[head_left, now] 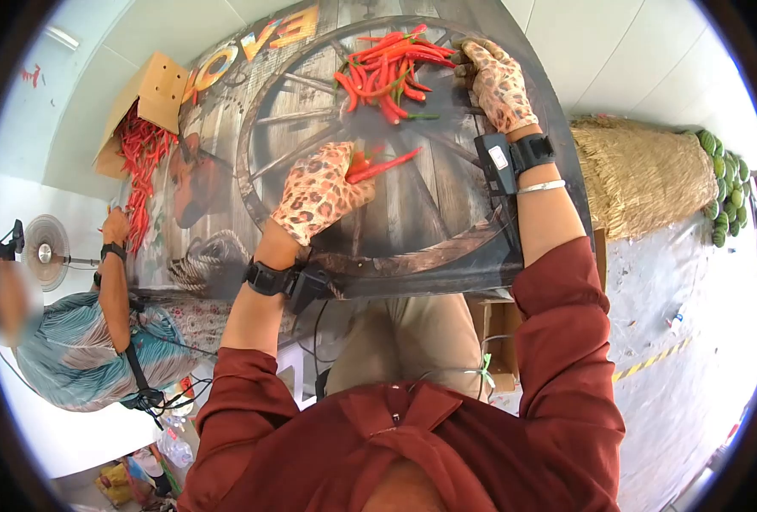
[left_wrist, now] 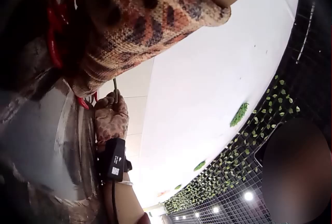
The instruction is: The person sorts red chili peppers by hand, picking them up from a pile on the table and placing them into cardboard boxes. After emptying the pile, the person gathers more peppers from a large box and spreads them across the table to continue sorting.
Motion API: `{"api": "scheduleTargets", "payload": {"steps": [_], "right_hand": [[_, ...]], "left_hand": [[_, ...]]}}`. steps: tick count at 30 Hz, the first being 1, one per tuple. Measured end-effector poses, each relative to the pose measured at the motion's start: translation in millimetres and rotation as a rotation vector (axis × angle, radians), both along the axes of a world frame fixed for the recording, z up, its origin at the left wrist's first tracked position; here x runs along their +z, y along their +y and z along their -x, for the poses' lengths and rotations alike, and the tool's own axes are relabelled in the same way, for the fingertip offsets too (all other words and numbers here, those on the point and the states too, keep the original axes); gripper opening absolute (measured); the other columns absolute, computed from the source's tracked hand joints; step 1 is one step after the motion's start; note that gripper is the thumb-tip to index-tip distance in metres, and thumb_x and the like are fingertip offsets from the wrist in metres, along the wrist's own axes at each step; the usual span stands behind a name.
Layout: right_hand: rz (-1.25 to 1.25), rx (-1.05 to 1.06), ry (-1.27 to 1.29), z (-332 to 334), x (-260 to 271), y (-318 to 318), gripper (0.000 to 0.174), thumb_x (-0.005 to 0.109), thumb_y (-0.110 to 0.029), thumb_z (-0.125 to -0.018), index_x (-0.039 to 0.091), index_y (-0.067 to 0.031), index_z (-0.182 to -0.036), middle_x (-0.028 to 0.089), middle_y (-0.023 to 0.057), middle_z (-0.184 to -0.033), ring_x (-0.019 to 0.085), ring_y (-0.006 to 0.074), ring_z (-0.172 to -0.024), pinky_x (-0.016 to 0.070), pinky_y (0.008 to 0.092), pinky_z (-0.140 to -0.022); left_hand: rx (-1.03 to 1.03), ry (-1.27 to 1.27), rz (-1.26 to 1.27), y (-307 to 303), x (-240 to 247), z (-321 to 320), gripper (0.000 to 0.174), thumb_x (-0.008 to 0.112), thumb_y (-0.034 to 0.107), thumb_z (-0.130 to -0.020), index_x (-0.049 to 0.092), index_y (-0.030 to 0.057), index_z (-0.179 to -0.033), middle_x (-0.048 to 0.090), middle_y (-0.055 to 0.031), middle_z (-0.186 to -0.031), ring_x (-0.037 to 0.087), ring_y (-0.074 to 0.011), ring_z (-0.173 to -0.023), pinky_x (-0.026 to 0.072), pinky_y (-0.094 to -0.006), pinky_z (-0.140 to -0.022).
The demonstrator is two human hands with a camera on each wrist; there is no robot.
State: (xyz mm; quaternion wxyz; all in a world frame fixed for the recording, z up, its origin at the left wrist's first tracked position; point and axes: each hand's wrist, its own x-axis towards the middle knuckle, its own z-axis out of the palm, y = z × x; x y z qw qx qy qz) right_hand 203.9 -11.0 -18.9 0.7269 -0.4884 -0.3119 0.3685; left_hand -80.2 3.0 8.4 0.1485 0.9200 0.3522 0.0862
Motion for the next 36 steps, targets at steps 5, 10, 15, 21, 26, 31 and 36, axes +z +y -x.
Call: {"api": "scheduleTargets", "payload": {"steps": [5, 10, 15, 21, 26, 31, 36], "right_hand": [[0.025, 0.022, 0.022, -2.9, -0.6, 0.3, 0.024, 0.053, -0.018, -0.093, 0.063, -0.002, -0.109, 0.066, 0.0059, -0.089, 0.059, 0.0122, -0.071, 0.0495, 0.0248, -0.064], [-0.009, 0.028, 0.029, -2.1, 1.5, 0.3, 0.033, 0.058, -0.015, -0.09, 0.054, 0.0041, -0.117, 0.065, 0.0116, -0.093, 0.063, 0.0175, -0.073, 0.0533, 0.0291, -0.063], [0.025, -0.018, 0.032, 5.8, 8.0, -2.8, 0.022, 0.055, -0.019, -0.092, 0.062, -0.0037, -0.107, 0.065, 0.0058, -0.083, 0.06, 0.0128, -0.066, 0.0491, 0.0257, -0.059], [0.049, -0.019, 0.026, 3.0, 7.1, -1.7, 0.023, 0.058, -0.014, -0.09, 0.061, 0.0, -0.107, 0.067, 0.0085, -0.086, 0.062, 0.0148, -0.066, 0.0494, 0.0265, -0.06], [0.047, -0.002, 0.008, 2.8, 4.4, 0.1, 0.02, 0.057, -0.013, -0.09, 0.063, -0.001, -0.104, 0.066, 0.0069, -0.083, 0.059, 0.0132, -0.064, 0.049, 0.026, -0.058], [0.142, -0.123, -0.179, 11.6, 8.6, 3.1, 0.018, 0.058, -0.013, -0.089, 0.064, -0.0011, -0.101, 0.064, 0.0048, -0.081, 0.057, 0.0106, -0.061, 0.0489, 0.0263, -0.056], [0.345, -0.221, -1.106, 5.5, 18.0, 16.6, 0.041, 0.069, -0.027, -0.077, 0.062, -0.0041, -0.11, 0.062, 0.0155, -0.106, 0.059, 0.0318, -0.102, 0.0463, 0.0359, -0.089]], "left_hand": [[0.007, -0.121, 0.177, 18.1, -11.3, 4.2, 0.038, 0.068, 0.031, -0.071, 0.061, 0.005, -0.098, 0.064, -0.016, -0.092, 0.062, -0.0332, -0.086, 0.049, -0.0403, -0.074], [0.103, -0.2, 0.132, 36.0, 2.1, 0.3, 0.039, 0.069, 0.029, -0.072, 0.059, 0.0022, -0.098, 0.064, -0.0177, -0.092, 0.062, -0.0326, -0.082, 0.0481, -0.0404, -0.071], [-0.298, -0.462, -0.004, 81.8, -23.4, -3.2, 0.02, 0.058, 0.012, -0.082, 0.061, 0.0022, -0.1, 0.066, -0.0135, -0.097, 0.061, -0.0289, -0.09, 0.0469, -0.0382, -0.081], [-0.232, -0.686, -0.436, 79.7, -31.5, -11.1, 0.027, 0.064, 0.007, -0.08, 0.06, 0.0029, -0.106, 0.065, -0.0091, -0.1, 0.063, -0.0203, -0.088, 0.0494, -0.0301, -0.08], [0.269, -1.444, 1.308, 86.0, -34.9, -3.2, 0.015, 0.061, 0.013, -0.085, 0.06, 0.0048, -0.097, 0.059, -0.0044, -0.077, 0.061, -0.0165, -0.075, 0.0522, -0.0305, -0.063], [0.061, -1.599, 1.397, 88.2, -36.0, -0.6, 0.014, 0.061, 0.014, -0.085, 0.058, 0.0046, -0.096, 0.064, -0.0085, -0.083, 0.062, -0.0193, -0.065, 0.0497, -0.0324, -0.046], [0.026, -1.684, 1.486, 91.8, -44.0, -2.8, 0.008, 0.059, 0.01, -0.086, 0.058, 0.0049, -0.093, 0.063, -0.0071, -0.082, 0.063, -0.0195, -0.071, 0.0544, -0.0344, -0.059]]}}
